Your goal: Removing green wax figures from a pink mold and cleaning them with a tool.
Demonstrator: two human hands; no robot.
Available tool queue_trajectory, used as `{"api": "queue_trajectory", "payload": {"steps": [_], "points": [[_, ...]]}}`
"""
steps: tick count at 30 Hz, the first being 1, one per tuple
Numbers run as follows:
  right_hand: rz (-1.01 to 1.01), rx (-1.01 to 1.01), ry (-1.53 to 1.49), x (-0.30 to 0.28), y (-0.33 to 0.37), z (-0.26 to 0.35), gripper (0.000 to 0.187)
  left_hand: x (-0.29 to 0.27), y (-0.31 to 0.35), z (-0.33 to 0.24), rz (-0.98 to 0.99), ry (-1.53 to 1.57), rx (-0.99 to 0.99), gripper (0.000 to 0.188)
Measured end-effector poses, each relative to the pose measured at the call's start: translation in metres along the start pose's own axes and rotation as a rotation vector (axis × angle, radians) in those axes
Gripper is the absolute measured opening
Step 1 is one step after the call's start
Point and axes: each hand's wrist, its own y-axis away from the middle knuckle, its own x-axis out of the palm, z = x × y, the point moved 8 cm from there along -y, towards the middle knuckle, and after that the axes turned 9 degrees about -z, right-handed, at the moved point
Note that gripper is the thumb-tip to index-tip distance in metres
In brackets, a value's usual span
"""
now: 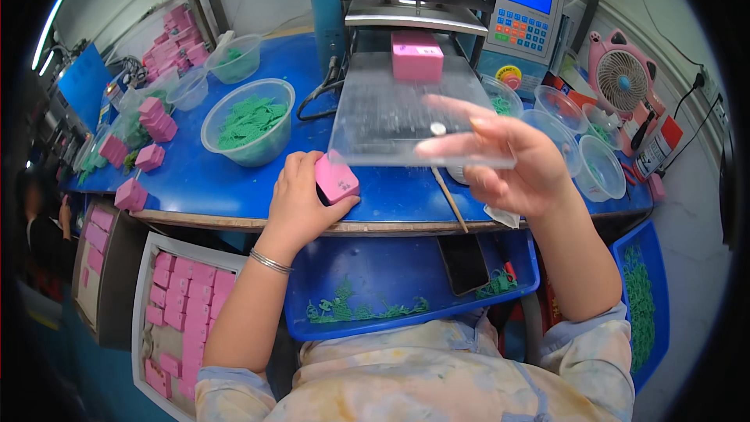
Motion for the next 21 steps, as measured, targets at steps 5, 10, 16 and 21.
{"api": "queue_trajectory", "payload": {"steps": [5, 10, 16, 21], "points": [[-0.320, -0.171, -0.052, -0.023, -0.024, 0.024, 0.042, -0.004, 0.004, -0.003, -0.054, -0.004, 0.032, 0.071], [-0.505, -0.398, 0.279, -0.052, -0.029, 0.028, 0.044, -0.006, 0.003, -0.008, -0.075, -0.037, 0.058, 0.067], [-0.533, -0.489, 0.453, -0.058, -0.036, 0.023, 0.051, -0.005, 0.003, -0.006, -0.073, -0.051, 0.045, 0.068], [-0.606, -0.432, 0.354, -0.056, -0.036, 0.017, 0.046, -0.001, 0.006, -0.004, -0.022, -0.042, 0.031, 0.074]]}}
